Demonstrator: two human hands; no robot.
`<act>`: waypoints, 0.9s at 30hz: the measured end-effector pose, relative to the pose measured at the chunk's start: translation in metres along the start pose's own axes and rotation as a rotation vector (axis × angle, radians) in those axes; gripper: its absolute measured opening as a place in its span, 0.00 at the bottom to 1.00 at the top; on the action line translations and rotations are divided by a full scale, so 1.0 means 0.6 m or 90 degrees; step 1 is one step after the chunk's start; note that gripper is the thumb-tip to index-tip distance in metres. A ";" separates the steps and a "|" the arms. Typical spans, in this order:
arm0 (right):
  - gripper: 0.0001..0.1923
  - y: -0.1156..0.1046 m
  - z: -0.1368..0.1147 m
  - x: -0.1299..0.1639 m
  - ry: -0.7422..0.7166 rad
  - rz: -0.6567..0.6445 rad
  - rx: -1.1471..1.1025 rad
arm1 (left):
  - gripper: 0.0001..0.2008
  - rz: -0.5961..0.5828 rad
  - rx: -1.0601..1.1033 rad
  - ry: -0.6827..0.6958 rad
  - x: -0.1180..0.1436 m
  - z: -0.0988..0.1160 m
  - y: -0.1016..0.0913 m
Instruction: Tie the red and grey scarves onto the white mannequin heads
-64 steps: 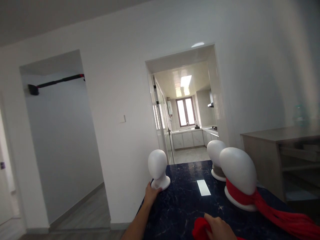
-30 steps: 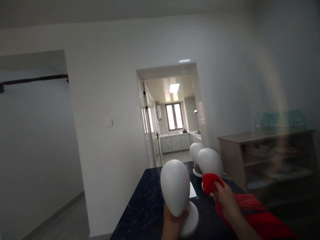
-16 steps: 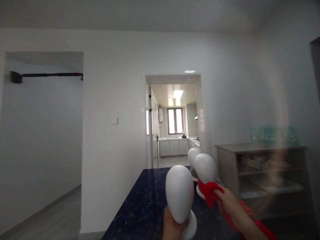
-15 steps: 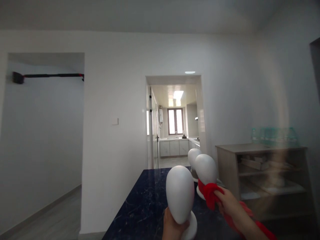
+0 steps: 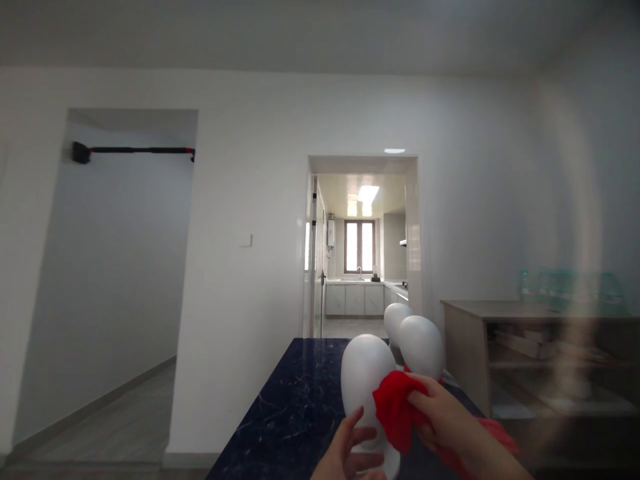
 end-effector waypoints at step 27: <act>0.30 0.151 0.015 0.044 0.040 -0.152 0.032 | 0.30 -0.115 0.361 -0.062 0.042 0.083 0.010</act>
Point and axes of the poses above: each hand's wrist, its own x-axis away from the middle knuckle, its own y-axis out of the palm, z = x × y, the point moved 8 cm from there along -x, towards the middle knuckle, and after that the axes turned 9 degrees about -x, right-handed, at the moved point
